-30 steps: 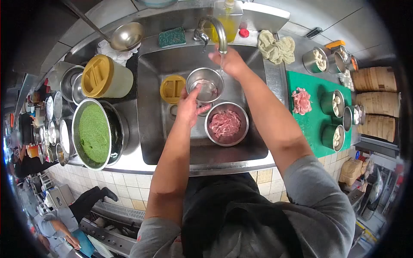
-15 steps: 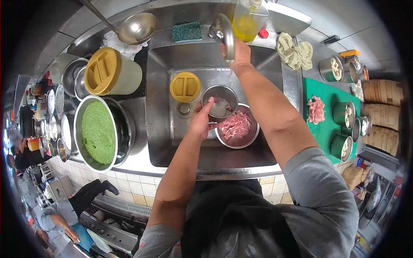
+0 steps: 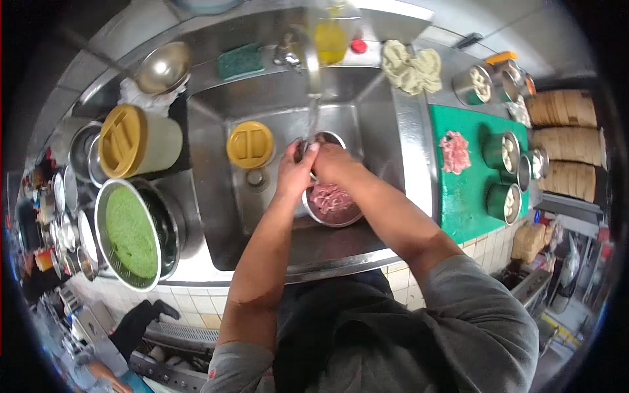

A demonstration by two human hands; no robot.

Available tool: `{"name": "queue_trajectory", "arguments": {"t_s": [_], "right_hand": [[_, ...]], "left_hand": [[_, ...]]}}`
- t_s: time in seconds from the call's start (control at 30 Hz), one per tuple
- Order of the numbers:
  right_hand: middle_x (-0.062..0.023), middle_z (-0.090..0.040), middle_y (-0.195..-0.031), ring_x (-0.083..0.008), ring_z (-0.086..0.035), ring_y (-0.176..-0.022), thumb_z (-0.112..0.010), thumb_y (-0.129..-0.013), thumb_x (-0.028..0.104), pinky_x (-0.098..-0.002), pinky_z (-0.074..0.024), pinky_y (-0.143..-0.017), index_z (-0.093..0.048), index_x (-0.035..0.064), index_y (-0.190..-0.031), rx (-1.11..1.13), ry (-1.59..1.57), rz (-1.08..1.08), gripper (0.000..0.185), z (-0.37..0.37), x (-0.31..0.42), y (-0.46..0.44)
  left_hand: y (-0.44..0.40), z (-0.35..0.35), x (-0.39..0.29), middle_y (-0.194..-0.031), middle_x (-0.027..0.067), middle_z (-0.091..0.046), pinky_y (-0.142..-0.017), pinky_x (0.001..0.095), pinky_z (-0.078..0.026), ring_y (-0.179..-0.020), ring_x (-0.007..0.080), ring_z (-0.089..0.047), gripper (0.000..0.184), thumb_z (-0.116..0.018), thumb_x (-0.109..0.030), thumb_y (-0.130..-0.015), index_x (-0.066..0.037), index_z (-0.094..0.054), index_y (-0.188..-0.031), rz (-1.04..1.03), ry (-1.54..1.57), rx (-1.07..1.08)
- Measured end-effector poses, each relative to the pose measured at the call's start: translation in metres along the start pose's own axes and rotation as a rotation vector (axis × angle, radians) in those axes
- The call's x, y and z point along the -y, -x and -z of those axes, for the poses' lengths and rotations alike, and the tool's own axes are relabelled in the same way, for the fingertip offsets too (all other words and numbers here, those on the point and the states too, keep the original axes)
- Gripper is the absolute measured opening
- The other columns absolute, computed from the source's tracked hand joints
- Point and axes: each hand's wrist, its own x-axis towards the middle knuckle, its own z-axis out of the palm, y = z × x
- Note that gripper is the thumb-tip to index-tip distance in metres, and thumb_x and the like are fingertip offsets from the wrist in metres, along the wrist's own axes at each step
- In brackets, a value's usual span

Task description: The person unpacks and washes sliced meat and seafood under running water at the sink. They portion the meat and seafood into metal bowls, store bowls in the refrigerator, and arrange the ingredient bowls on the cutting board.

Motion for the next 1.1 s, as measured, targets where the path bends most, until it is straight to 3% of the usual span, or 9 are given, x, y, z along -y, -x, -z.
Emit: {"name": "queue_trajectory", "arguments": {"t_s": [0.13,0.33,0.47,0.57,0.6,0.73,0.9,1.03,1.1], "right_hand": [[-0.0226,-0.069,-0.105,-0.0356,-0.067,-0.1,-0.062,-0.082,0.026,-0.0446,-0.0523,-0.087,-0.072,0.0037,-0.098,0.113,-0.159,0.132,0.029,0.0,0.0,-0.004],[-0.0244,-0.067,-0.105,-0.0375,-0.064,-0.102,-0.059,-0.081,0.011,-0.0427,-0.0501,-0.091,-0.072,0.0045,-0.098,0.015,-0.499,0.027,0.022,0.035,-0.006,0.019],[-0.0211,-0.066,-0.11,-0.0364,-0.063,-0.103,-0.068,-0.079,0.012,-0.041,-0.0502,-0.09,-0.069,0.006,-0.108,-0.326,-0.49,0.11,0.029,0.011,-0.037,0.054],[-0.0215,-0.062,-0.122,-0.0377,-0.058,-0.115,-0.067,-0.077,0.007,-0.0418,-0.0455,-0.1,-0.066,0.0054,-0.114,-0.261,-0.569,-0.114,0.037,0.0,-0.039,0.071],[-0.021,-0.063,-0.118,-0.037,-0.059,-0.112,-0.071,-0.08,0.018,-0.0414,-0.0478,-0.096,-0.066,0.0066,-0.114,-0.273,-0.502,-0.084,0.036,-0.022,-0.052,0.069],[-0.0209,-0.062,-0.12,-0.04,-0.058,-0.111,-0.072,-0.08,0.023,-0.0422,-0.0473,-0.098,-0.064,0.0071,-0.119,-0.104,-0.463,-0.2,0.043,-0.061,-0.06,0.083],[-0.0233,-0.062,-0.125,-0.0374,-0.057,-0.12,-0.063,-0.087,0.033,-0.0424,-0.0443,-0.104,-0.067,0.0007,-0.108,-0.136,-0.355,-0.741,0.039,-0.162,-0.093,0.08],[-0.028,-0.064,-0.118,-0.0327,-0.062,-0.116,-0.073,-0.08,0.022,-0.0392,-0.0507,-0.095,-0.058,-0.0097,-0.122,0.029,-0.667,-0.822,0.054,-0.203,-0.13,0.059],[-0.0235,-0.07,-0.104,-0.0317,-0.07,-0.096,-0.074,-0.079,0.021,-0.0402,-0.056,-0.077,-0.066,-0.008,-0.11,-0.021,-0.663,-0.89,0.043,-0.221,-0.143,0.05]], "left_hand": [[0.003,-0.005,-0.013,-0.122,0.0165,-0.063,-0.09,0.0352,-0.053,-0.113,0.0219,-0.059,0.06,-0.07,-0.038,-0.09,-0.003,-0.052,-0.135,0.046,-0.08,-0.015],[-0.017,0.006,-0.014,-0.127,0.0232,-0.055,-0.103,0.0453,-0.041,-0.116,0.0397,-0.053,0.06,-0.077,-0.033,-0.081,-0.011,-0.056,-0.133,-0.441,-0.559,-0.228],[-0.001,0.008,-0.031,-0.138,0.0185,-0.041,-0.103,0.0483,-0.04,-0.124,0.0422,-0.041,0.065,-0.085,-0.023,-0.069,-0.021,-0.061,-0.129,-0.73,-0.905,-0.383],[0.013,0.005,-0.041,-0.138,0.0149,-0.041,-0.105,0.046,-0.038,-0.124,0.0389,-0.04,0.065,-0.085,-0.015,-0.066,-0.017,-0.061,-0.126,-0.806,-1.055,-0.345],[0.016,0.003,-0.042,-0.135,0.0129,-0.043,-0.103,0.0443,-0.04,-0.122,0.0361,-0.041,0.063,-0.084,-0.008,-0.061,-0.015,-0.064,-0.121,-0.877,-1.093,-0.343],[0.005,0.007,-0.037,-0.12,0.0129,-0.053,-0.1,0.045,-0.041,-0.115,0.0359,-0.047,0.045,-0.064,0.005,-0.071,-0.013,-0.068,-0.111,-0.884,-1.095,-0.303],[-0.034,0.048,0.0,-0.118,0.0146,-0.058,-0.098,0.0437,-0.044,-0.111,0.0378,-0.052,0.044,-0.058,0.007,-0.073,-0.016,-0.071,-0.109,-0.839,-1.026,-0.374],[-0.06,0.101,0.016,-0.124,0.0201,-0.059,-0.104,0.0429,-0.041,-0.116,0.039,-0.056,0.041,-0.056,0.006,-0.077,-0.012,-0.07,-0.11,-0.497,-0.78,-0.577],[-0.111,0.154,0.063,-0.125,0.0189,-0.058,-0.099,0.0438,-0.048,-0.117,0.0353,-0.057,0.051,-0.061,0.003,-0.079,-0.015,-0.061,-0.127,-0.119,-0.527,-0.493]]}}
